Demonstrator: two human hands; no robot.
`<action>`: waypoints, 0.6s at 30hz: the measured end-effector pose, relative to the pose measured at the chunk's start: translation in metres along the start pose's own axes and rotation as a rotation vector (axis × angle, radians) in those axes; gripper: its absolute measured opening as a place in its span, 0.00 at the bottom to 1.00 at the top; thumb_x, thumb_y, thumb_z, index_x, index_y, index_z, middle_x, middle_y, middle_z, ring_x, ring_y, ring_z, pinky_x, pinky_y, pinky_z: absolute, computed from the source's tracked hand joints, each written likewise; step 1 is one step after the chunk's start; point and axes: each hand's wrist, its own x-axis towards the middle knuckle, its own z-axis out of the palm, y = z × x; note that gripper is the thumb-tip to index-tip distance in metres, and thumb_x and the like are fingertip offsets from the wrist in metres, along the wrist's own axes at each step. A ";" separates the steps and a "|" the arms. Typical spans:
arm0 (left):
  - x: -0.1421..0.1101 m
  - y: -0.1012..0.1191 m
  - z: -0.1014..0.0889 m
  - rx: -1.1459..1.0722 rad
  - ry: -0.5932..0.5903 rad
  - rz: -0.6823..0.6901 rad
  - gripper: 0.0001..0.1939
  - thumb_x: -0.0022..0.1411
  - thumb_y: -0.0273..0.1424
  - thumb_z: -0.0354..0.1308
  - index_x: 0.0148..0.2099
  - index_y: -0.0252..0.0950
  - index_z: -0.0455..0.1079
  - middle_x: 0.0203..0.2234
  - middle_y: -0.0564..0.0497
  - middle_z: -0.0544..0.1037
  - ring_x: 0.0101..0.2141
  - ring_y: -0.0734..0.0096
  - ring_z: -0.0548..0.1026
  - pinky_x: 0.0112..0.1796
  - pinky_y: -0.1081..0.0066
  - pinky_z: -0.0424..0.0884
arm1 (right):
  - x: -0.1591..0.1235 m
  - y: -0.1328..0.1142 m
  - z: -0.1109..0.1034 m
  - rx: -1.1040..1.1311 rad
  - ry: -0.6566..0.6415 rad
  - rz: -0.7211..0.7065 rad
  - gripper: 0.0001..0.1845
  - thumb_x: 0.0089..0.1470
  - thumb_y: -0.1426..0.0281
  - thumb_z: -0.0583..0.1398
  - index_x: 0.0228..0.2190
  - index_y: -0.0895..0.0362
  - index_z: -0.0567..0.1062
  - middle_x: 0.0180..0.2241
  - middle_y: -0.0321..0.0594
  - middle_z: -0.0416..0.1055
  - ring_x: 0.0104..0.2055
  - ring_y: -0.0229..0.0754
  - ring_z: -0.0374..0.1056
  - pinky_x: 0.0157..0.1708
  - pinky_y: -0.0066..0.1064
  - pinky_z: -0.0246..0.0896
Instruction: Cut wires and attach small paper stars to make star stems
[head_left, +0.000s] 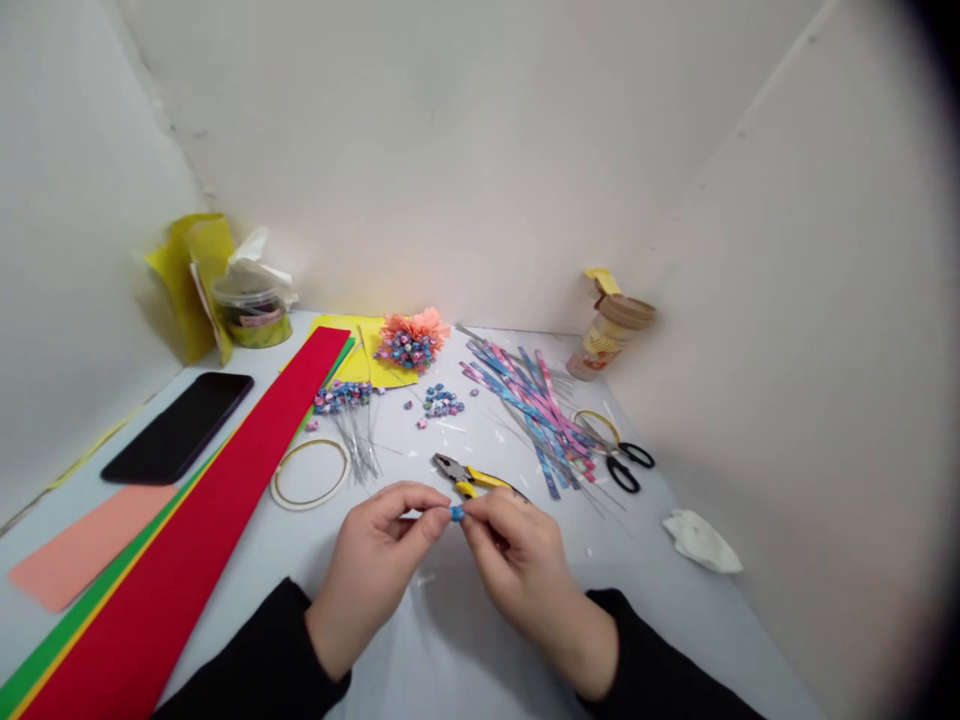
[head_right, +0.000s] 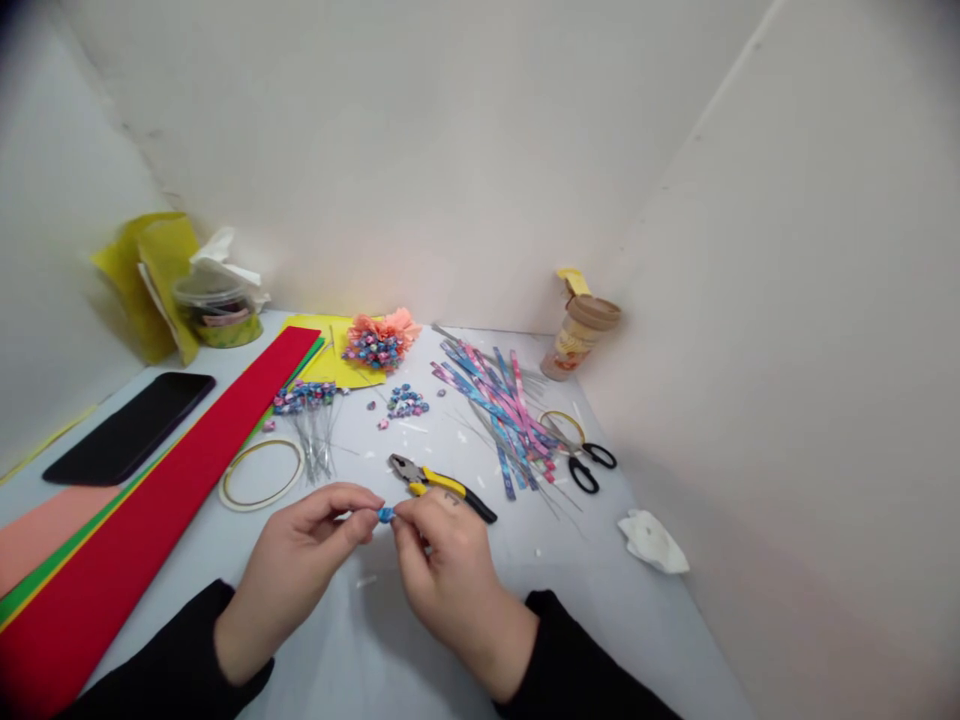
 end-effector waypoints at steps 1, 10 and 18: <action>0.000 0.000 0.000 0.017 0.004 0.008 0.04 0.52 0.30 0.60 0.30 0.37 0.76 0.27 0.51 0.79 0.29 0.70 0.75 0.30 0.76 0.72 | 0.000 0.000 0.001 0.021 -0.009 0.018 0.07 0.54 0.76 0.55 0.31 0.58 0.73 0.23 0.37 0.67 0.25 0.37 0.64 0.26 0.27 0.58; 0.008 0.001 -0.007 0.014 0.037 -0.068 0.05 0.50 0.30 0.61 0.25 0.36 0.73 0.19 0.54 0.74 0.24 0.72 0.71 0.27 0.74 0.67 | 0.002 0.004 0.000 0.047 -0.067 0.079 0.06 0.53 0.75 0.55 0.32 0.56 0.72 0.28 0.39 0.69 0.30 0.39 0.66 0.30 0.29 0.61; 0.032 0.001 -0.031 -0.291 0.267 -0.155 0.07 0.47 0.31 0.63 0.25 0.34 0.68 0.20 0.56 0.70 0.20 0.78 0.65 0.24 0.77 0.62 | 0.015 0.039 -0.005 0.091 0.042 0.329 0.03 0.50 0.72 0.57 0.28 0.57 0.72 0.29 0.39 0.69 0.32 0.41 0.64 0.33 0.32 0.58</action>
